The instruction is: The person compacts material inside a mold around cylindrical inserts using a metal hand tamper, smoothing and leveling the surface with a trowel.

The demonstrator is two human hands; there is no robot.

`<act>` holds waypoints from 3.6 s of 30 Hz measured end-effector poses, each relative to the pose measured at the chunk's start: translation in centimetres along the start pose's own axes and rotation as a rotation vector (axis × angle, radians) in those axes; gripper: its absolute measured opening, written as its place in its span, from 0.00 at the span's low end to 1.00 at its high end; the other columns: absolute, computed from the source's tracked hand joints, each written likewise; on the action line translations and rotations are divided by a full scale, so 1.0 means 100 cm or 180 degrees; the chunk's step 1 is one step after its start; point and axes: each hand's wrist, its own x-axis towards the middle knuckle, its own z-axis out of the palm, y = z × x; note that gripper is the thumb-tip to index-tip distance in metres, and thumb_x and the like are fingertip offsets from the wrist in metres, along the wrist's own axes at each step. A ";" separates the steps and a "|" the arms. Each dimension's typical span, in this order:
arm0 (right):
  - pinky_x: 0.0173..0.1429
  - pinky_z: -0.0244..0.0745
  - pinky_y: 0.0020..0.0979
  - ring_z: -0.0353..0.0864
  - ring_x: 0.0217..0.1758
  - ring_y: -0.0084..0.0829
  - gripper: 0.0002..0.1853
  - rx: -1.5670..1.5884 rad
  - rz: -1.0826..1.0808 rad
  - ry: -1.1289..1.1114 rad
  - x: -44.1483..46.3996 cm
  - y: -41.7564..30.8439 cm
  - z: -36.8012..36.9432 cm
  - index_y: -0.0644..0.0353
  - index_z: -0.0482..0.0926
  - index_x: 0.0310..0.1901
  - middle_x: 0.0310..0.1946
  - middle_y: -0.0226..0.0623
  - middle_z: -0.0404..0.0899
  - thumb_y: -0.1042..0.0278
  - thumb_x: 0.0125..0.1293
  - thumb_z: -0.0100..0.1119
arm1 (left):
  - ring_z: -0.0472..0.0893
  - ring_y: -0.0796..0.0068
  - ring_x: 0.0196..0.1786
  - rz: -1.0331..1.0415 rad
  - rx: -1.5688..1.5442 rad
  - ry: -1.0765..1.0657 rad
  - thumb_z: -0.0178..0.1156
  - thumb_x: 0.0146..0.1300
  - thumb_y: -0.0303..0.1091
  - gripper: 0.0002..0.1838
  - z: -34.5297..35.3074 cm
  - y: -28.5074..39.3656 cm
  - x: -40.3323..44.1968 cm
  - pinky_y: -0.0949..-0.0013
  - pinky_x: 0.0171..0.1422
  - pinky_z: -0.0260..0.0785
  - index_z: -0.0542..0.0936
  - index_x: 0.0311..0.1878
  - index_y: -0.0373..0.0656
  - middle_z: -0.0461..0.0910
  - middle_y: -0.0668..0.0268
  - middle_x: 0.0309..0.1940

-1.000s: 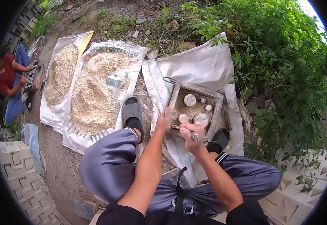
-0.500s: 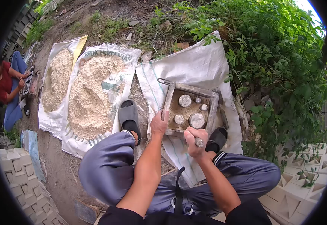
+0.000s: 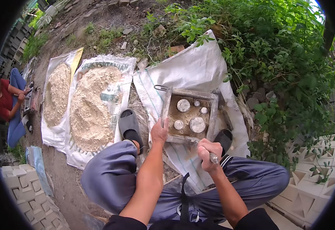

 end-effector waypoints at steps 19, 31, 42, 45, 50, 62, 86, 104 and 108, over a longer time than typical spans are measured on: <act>0.22 0.59 0.35 0.63 0.13 0.38 0.13 -0.0968 0.0195 -0.0131 0.000 0.019 -0.031 0.65 0.65 0.14 0.11 0.43 0.61 0.77 0.55 0.48 | 0.77 0.39 0.45 -0.0002 -0.0222 -0.0178 0.45 0.66 0.60 0.32 -0.006 0.008 -0.002 0.50 0.51 0.67 0.77 0.51 0.36 0.78 0.39 0.38; 0.21 0.56 0.34 0.62 0.13 0.37 0.11 -0.0179 -0.0301 0.0625 0.002 0.010 -0.023 0.68 0.63 0.14 0.11 0.41 0.61 0.78 0.52 0.48 | 0.76 0.40 0.46 0.0138 -0.0159 0.0024 0.44 0.66 0.60 0.34 0.005 -0.004 0.003 0.49 0.52 0.66 0.77 0.49 0.32 0.78 0.39 0.40; 0.19 0.55 0.28 0.60 0.12 0.26 0.14 -0.0630 -0.0351 0.0517 0.002 0.042 0.001 0.65 0.59 0.11 0.08 0.31 0.58 0.73 0.50 0.46 | 0.76 0.39 0.43 0.0133 -0.0250 -0.0052 0.45 0.65 0.60 0.29 0.005 -0.008 0.003 0.48 0.49 0.66 0.77 0.43 0.38 0.78 0.41 0.36; 0.20 0.56 0.28 0.60 0.12 0.27 0.13 -0.0374 -0.0541 0.0594 0.008 0.020 0.003 0.65 0.59 0.12 0.09 0.33 0.59 0.73 0.51 0.45 | 0.76 0.40 0.43 0.0010 -0.0206 -0.0064 0.45 0.66 0.60 0.29 0.001 -0.001 -0.002 0.48 0.48 0.66 0.76 0.41 0.38 0.78 0.41 0.36; 0.19 0.55 0.28 0.58 0.12 0.24 0.16 -0.0439 -0.0533 0.0629 0.016 0.049 0.020 0.65 0.58 0.11 0.08 0.30 0.59 0.75 0.54 0.44 | 0.76 0.40 0.43 0.0011 -0.0351 -0.0102 0.45 0.65 0.60 0.29 -0.001 -0.001 0.002 0.48 0.48 0.66 0.77 0.39 0.38 0.78 0.42 0.36; 0.19 0.60 0.30 0.66 0.12 0.30 0.10 0.0281 -0.0353 0.0360 0.031 0.044 0.028 0.65 0.69 0.16 0.11 0.35 0.64 0.75 0.53 0.48 | 0.73 0.44 0.52 0.0078 -0.1061 0.0258 0.41 0.71 0.51 0.27 0.012 -0.015 0.008 0.57 0.58 0.63 0.76 0.49 0.35 0.77 0.44 0.46; 0.21 0.60 0.28 0.59 0.13 0.25 0.15 0.0000 -0.0618 0.0608 0.022 0.067 0.075 0.64 0.61 0.12 0.09 0.31 0.60 0.76 0.55 0.44 | 0.73 0.36 0.49 -0.0368 -0.1052 -0.0013 0.35 0.71 0.55 0.30 0.006 -0.014 0.007 0.50 0.52 0.65 0.76 0.49 0.38 0.77 0.38 0.40; 0.19 0.56 0.29 0.61 0.12 0.24 0.15 -0.0332 -0.0427 -0.0544 0.059 0.041 0.081 0.65 0.65 0.14 0.11 0.31 0.64 0.76 0.57 0.47 | 0.73 0.36 0.49 -0.0350 -0.1558 -0.0073 0.36 0.70 0.57 0.32 0.007 -0.015 0.008 0.53 0.53 0.66 0.77 0.48 0.36 0.77 0.37 0.41; 0.20 0.58 0.32 0.63 0.12 0.30 0.13 0.0069 -0.0212 -0.0059 0.052 0.032 0.082 0.65 0.65 0.15 0.11 0.36 0.63 0.77 0.56 0.46 | 0.74 0.36 0.50 -0.0331 -0.1342 0.0105 0.36 0.71 0.56 0.32 0.015 -0.026 0.007 0.53 0.54 0.65 0.77 0.48 0.35 0.77 0.37 0.42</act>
